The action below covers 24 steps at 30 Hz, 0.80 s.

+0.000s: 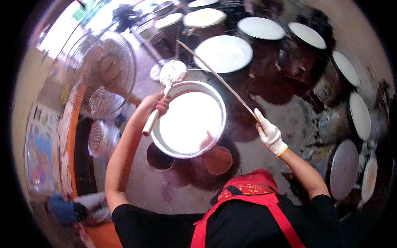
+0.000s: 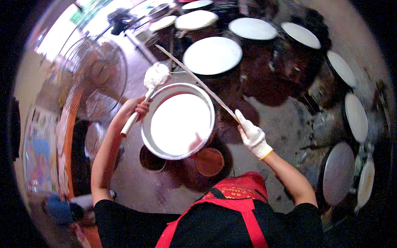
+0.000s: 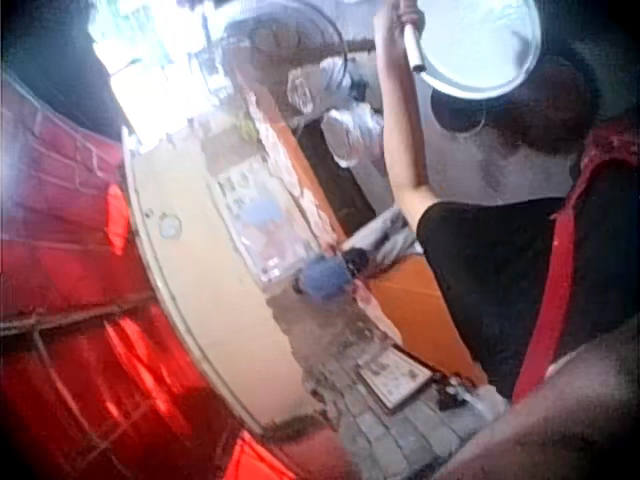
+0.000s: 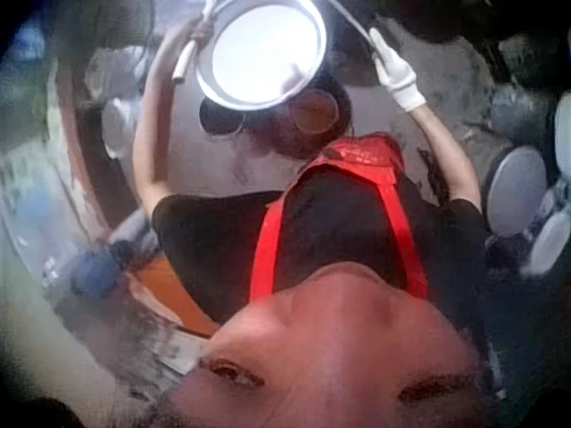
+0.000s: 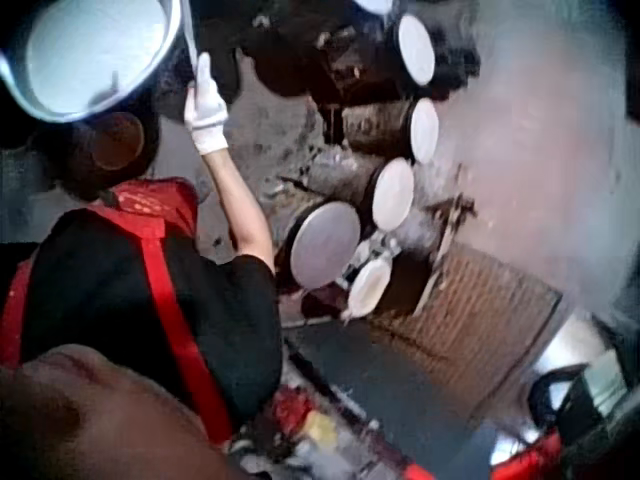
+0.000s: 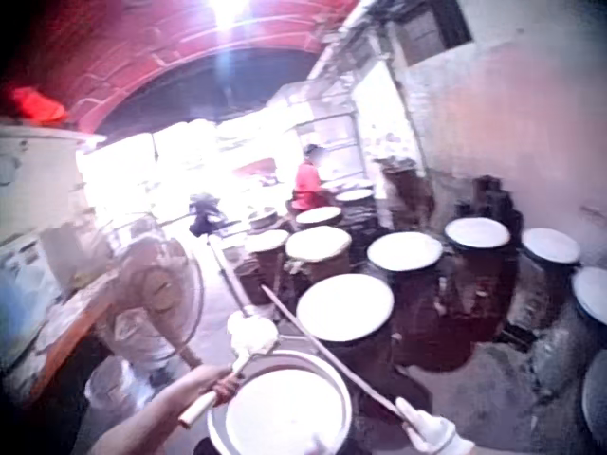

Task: The person prepares thin crepes by ladling batter onto several hot circular griddles and spreading it into circles with a wooden stick.

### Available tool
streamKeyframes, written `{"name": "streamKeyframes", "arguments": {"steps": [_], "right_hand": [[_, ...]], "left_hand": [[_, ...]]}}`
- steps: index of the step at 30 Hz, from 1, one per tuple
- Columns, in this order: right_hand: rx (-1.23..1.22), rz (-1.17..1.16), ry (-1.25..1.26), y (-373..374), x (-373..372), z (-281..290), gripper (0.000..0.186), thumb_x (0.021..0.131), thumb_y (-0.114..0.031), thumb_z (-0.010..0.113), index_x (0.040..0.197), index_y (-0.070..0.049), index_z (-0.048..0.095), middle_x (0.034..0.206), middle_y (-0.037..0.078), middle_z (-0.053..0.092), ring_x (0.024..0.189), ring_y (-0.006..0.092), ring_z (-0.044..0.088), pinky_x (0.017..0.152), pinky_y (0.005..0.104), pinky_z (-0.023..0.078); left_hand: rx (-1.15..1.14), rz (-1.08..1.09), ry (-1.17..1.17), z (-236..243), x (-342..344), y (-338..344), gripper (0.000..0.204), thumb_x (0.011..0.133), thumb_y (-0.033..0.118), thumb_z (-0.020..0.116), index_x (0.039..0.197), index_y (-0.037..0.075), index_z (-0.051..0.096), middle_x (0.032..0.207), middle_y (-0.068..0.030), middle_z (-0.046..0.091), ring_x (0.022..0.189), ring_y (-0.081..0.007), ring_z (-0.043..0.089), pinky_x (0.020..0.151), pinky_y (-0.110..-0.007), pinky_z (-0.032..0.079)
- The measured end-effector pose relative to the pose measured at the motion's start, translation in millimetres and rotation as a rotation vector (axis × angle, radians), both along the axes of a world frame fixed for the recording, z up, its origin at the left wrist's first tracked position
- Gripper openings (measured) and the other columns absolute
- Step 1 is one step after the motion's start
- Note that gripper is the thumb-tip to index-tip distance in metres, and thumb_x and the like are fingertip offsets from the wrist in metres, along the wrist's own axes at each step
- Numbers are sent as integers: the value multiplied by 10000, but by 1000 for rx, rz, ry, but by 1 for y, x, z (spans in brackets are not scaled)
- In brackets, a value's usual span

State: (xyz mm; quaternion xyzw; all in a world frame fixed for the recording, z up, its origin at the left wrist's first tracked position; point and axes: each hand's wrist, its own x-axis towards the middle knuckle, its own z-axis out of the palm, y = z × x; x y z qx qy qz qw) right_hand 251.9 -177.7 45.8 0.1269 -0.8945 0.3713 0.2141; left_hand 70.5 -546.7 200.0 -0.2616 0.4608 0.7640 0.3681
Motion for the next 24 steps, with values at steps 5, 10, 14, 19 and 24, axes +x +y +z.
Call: {"name": "streamKeyframes", "arguments": {"steps": [5, 10, 14, 19, 24], "right_hand": [[-26, -391, -132, 64, 136, -43, 565, 873, -86, 527, 1405, -139, 345, 1020, 212, 605, 808, 392, 609, 684, 430, 500], [-222, -825, -442, 66, 285, -60, 503, 904, -198, 511, 1381, -118, 372, 884, 228, 616, 770, 386, 605, 641, 450, 476], [-476, -1066, -302, 63, 369, -38, 422, 937, -277, 456, 1268, -17, 465, 707, 123, 606, 608, 267, 608, 569, 364, 470], [-706, -1149, -138, 111, 408, 52, 375, 960, -290, 432, 1207, -16, 502, 655, 47, 563, 528, 140, 525, 521, 281, 438], [-224, -1378, -36, 191, 426, 87, 444, 948, -227, 474, 1386, -197, 407, 677, 101, 578, 532, 195, 541, 571, 353, 468]], "left_hand": [[-194, -538, 24, 5, 14, 122, 216, 970, 163, 413, 1069, -30, 403, 672, 9, 409, 462, -14, 344, 357, -136, 297], [-209, -1170, 72, 23, 50, 261, 252, 946, 201, 486, 1088, -7, 487, 634, 18, 458, 454, -62, 422, 406, -183, 377], [-187, -1536, 588, 55, 124, 398, 282, 919, 232, 533, 1114, 29, 517, 755, 0, 555, 557, -84, 514, 462, -216, 427], [32, -2000, 1423, 93, 232, 575, 244, 870, 187, 571, 1033, 7, 543, 729, -7, 532, 584, -79, 500, 519, -227, 425], [174, -1950, 1843, 81, 332, 667, 264, 796, 92, 626, 1020, -5, 527, 665, -39, 562, 543, -106, 531, 463, -250, 417]]}}
